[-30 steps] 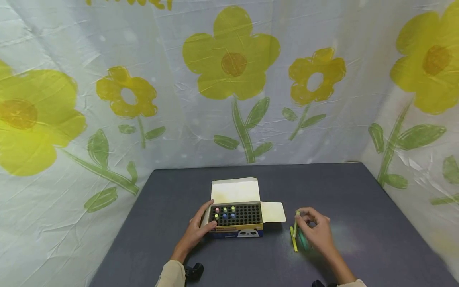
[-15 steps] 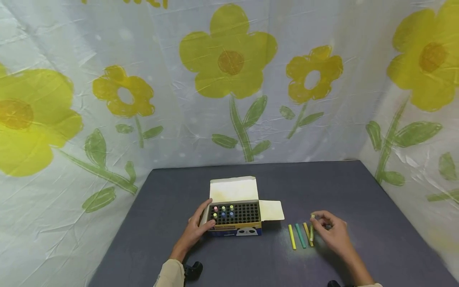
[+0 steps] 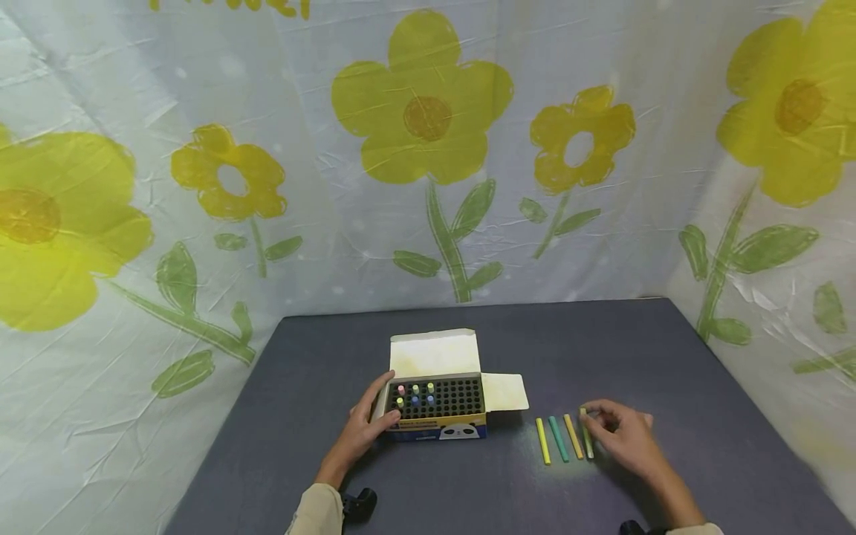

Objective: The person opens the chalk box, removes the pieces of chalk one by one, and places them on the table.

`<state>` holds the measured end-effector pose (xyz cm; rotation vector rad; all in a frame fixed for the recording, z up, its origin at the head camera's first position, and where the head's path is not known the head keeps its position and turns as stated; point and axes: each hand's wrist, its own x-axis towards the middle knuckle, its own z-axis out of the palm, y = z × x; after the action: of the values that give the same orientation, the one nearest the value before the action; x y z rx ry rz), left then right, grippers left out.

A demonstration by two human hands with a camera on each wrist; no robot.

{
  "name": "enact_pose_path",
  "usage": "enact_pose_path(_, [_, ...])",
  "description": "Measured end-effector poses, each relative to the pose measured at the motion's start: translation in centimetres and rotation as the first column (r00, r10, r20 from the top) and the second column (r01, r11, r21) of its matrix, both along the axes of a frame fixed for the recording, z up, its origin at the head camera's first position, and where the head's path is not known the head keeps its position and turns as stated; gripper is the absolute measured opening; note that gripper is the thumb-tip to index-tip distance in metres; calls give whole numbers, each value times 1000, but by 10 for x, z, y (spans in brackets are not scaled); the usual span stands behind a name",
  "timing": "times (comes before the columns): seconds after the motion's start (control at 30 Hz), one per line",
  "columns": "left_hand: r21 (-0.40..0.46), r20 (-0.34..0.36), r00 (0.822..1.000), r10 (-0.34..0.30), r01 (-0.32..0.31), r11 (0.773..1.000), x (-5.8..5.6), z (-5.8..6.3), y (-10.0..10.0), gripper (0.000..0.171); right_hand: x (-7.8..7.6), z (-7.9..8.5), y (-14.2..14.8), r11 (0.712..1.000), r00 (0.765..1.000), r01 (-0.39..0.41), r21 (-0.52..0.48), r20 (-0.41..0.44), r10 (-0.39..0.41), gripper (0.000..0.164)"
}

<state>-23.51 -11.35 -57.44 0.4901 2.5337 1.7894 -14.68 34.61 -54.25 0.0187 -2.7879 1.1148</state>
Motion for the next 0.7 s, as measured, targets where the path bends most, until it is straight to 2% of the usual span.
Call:
enact_pose_path(0.2, [-15,2,1000,-4,4,1000,0,-1,-1,73,-3,-2,-2,999,1000,-7,41,15,6,29])
enact_pose_path(0.53, [-17,4,1000,5,-5,1000,0,-1,0,74,-6,-3,0,999,997,-18,41,70,15,29])
enact_pose_path(0.7, [6,6,1000,-7,7,1000,-1,-1,0,74,-6,-3,-1,997,998,-9,78,56,4,26])
